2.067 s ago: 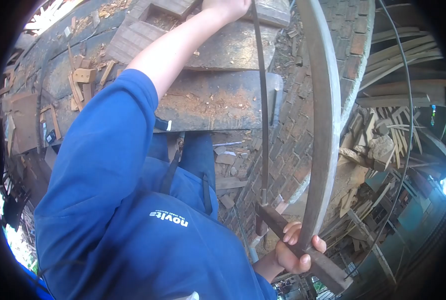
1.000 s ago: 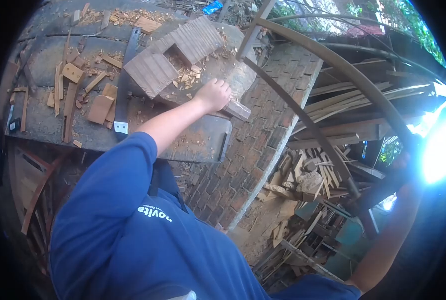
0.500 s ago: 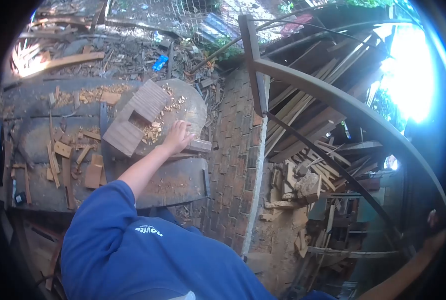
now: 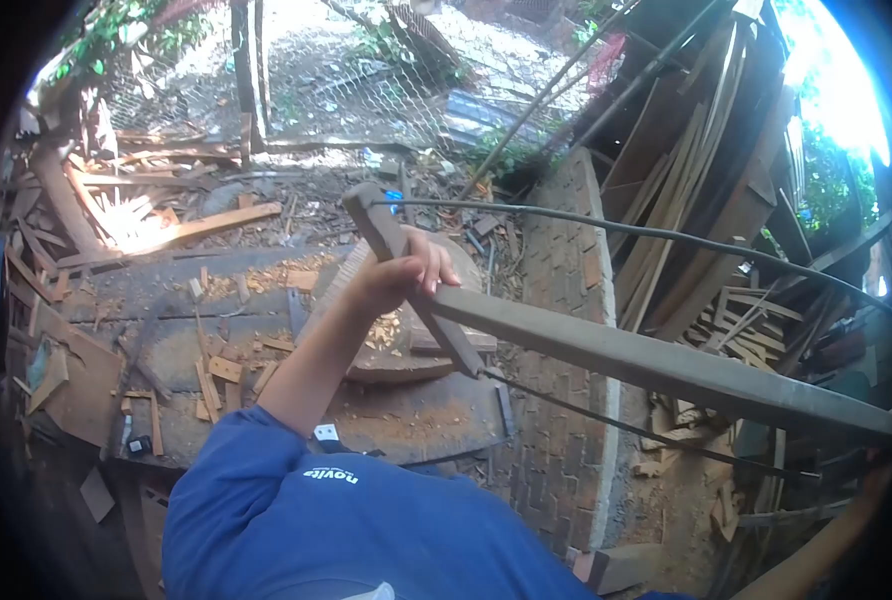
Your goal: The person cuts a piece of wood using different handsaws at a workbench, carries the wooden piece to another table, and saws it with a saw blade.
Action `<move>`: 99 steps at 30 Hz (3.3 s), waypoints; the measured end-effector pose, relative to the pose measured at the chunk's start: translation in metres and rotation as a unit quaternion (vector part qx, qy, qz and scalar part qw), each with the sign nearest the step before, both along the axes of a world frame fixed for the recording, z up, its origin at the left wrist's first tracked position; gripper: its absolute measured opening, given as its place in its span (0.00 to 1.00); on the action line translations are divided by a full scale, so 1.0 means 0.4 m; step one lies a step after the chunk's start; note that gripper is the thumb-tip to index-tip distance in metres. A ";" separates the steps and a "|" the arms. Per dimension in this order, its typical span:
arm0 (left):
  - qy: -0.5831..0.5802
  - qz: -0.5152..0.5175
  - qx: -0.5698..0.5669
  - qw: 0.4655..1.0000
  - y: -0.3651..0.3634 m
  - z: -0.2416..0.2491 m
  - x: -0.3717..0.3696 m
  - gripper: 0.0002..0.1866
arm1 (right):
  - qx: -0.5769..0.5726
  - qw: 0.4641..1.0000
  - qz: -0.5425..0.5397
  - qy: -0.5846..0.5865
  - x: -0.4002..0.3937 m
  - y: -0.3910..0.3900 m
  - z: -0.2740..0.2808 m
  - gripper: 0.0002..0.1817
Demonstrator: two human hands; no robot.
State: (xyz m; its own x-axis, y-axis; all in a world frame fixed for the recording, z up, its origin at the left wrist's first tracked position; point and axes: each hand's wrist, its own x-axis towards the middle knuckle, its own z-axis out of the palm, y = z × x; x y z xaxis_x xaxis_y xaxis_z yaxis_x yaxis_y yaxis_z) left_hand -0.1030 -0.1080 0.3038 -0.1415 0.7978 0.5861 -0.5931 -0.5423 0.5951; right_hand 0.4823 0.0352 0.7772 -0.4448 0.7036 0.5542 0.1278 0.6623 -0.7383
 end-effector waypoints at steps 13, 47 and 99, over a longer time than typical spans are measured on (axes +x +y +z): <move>-0.122 0.134 0.094 0.979 -0.335 0.227 0.071 0.11 | 0.380 0.865 -0.282 -0.167 -0.456 0.546 -0.113 0.24; 0.184 0.312 -0.182 0.914 -0.188 0.088 0.486 0.24 | -0.220 0.969 0.107 -0.021 -0.819 -0.434 -0.912 0.10; 0.609 0.460 -0.404 0.504 0.242 -0.670 0.260 0.14 | -0.274 0.932 -0.023 0.236 -0.446 -0.502 -1.306 0.09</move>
State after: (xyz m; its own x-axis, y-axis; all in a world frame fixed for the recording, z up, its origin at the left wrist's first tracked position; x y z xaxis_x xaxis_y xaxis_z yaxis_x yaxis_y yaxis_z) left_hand 0.0011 -0.0114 0.0357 -0.5980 0.7703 0.2214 0.7600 0.4572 0.4620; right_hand 0.3038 -0.1657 0.2546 -0.2042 0.9508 0.2330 -0.2785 0.1718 -0.9449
